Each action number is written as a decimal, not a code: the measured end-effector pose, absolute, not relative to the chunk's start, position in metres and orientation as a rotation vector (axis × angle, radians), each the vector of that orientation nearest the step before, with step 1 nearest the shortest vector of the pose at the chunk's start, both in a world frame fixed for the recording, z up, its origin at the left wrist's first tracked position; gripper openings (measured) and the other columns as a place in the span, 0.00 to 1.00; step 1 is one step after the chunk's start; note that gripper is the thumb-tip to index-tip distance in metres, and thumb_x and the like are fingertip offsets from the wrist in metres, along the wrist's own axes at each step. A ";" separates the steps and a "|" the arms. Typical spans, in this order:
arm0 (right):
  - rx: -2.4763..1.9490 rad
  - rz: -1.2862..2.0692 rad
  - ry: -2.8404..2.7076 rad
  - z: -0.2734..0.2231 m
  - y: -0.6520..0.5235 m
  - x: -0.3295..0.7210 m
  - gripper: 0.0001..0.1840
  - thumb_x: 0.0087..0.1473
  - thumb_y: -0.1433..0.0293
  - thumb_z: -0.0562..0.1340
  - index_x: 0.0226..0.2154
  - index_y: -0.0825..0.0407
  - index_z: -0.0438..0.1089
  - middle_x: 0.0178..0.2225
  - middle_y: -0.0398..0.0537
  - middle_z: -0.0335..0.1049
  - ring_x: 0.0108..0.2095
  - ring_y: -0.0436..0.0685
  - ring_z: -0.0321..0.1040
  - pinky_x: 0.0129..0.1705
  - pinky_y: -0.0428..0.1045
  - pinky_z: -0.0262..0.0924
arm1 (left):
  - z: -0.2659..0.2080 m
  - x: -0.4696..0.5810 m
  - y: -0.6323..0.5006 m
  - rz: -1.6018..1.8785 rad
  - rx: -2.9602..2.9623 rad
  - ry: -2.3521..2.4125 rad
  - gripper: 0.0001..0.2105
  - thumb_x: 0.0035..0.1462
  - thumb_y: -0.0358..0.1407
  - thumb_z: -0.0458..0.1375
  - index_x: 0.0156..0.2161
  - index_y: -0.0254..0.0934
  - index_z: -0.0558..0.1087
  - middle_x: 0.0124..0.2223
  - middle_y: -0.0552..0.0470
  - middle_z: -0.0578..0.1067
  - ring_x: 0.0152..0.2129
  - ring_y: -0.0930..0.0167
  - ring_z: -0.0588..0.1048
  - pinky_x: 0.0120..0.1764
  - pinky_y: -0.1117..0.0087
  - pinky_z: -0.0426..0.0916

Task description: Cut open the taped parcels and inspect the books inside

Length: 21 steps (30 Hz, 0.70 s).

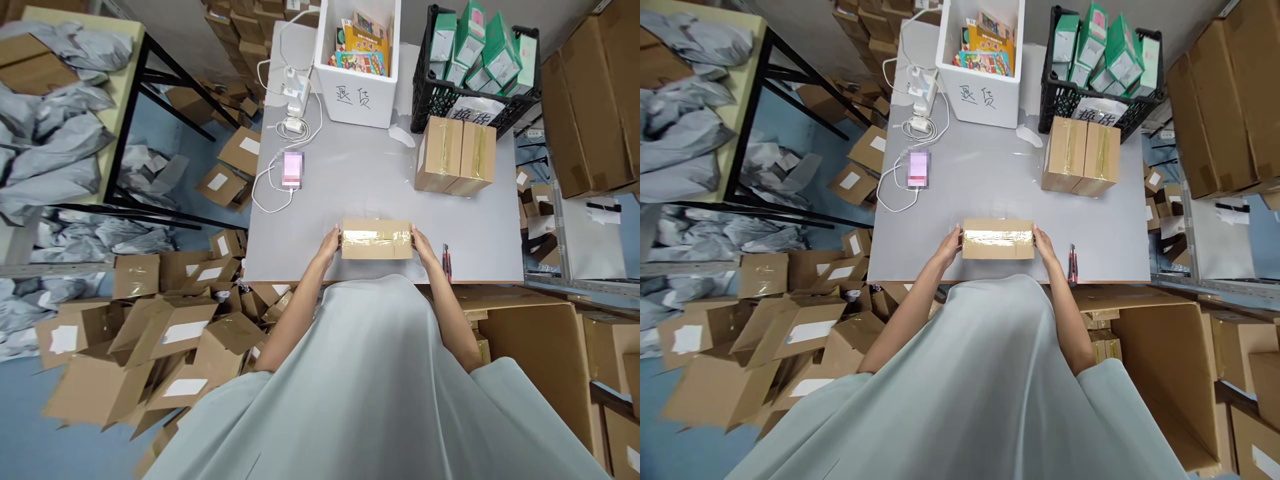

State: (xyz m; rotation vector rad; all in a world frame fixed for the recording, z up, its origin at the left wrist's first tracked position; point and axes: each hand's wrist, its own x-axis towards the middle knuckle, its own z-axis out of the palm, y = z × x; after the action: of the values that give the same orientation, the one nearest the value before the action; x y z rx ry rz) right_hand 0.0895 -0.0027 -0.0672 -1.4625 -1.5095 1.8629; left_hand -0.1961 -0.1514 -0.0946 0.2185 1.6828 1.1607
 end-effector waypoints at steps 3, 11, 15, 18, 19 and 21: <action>-1.474 1.927 -1.419 -0.056 -0.002 0.083 0.44 0.62 0.29 0.54 0.52 0.48 0.81 0.54 0.53 0.84 0.59 0.65 0.77 0.65 0.60 0.70 | -0.089 -0.193 -0.148 1.127 0.204 1.657 0.34 0.70 0.67 0.48 0.46 0.39 0.82 0.50 0.38 0.86 0.52 0.55 0.82 0.55 0.56 0.74; -1.393 1.754 -1.347 -0.031 -0.008 0.090 0.41 0.58 0.33 0.65 0.55 0.47 0.81 0.64 0.55 0.78 0.66 0.68 0.74 0.69 0.63 0.68 | -0.054 -0.186 -0.164 1.356 0.310 1.561 0.36 0.68 0.68 0.52 0.59 0.41 0.81 0.66 0.42 0.80 0.65 0.53 0.75 0.62 0.55 0.73; -1.366 1.655 -1.441 -0.035 -0.012 0.096 0.38 0.53 0.41 0.74 0.57 0.47 0.80 0.64 0.56 0.78 0.65 0.68 0.75 0.71 0.65 0.67 | -0.057 -0.188 -0.173 1.454 0.346 1.606 0.31 0.59 0.55 0.70 0.62 0.40 0.80 0.68 0.42 0.78 0.67 0.52 0.74 0.68 0.53 0.69; -1.354 1.706 -1.436 -0.050 -0.019 0.101 0.38 0.52 0.43 0.75 0.57 0.48 0.79 0.64 0.58 0.78 0.64 0.70 0.75 0.70 0.66 0.68 | -0.074 -0.186 -0.178 1.480 0.318 1.567 0.32 0.54 0.48 0.75 0.62 0.40 0.79 0.69 0.41 0.76 0.67 0.52 0.74 0.71 0.50 0.67; -1.359 1.726 -1.425 -0.057 -0.021 0.102 0.39 0.51 0.43 0.75 0.57 0.48 0.79 0.65 0.59 0.77 0.65 0.70 0.75 0.70 0.67 0.67 | -0.080 -0.184 -0.180 1.478 0.299 1.551 0.33 0.53 0.46 0.75 0.62 0.39 0.78 0.70 0.40 0.76 0.68 0.52 0.73 0.71 0.49 0.66; -1.388 1.757 -1.414 -0.071 -0.025 0.103 0.43 0.47 0.41 0.76 0.57 0.50 0.78 0.65 0.62 0.77 0.65 0.72 0.75 0.71 0.69 0.66 | -0.093 -0.180 -0.182 1.454 0.265 1.547 0.33 0.51 0.43 0.75 0.62 0.39 0.78 0.71 0.38 0.75 0.69 0.52 0.73 0.73 0.48 0.65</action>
State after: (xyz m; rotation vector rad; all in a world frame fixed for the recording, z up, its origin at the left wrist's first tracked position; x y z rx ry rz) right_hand 0.1032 -0.0252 -0.0712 -1.3882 -1.4144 1.7572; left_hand -0.1800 -0.1823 -0.0931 0.2651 1.5474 1.4537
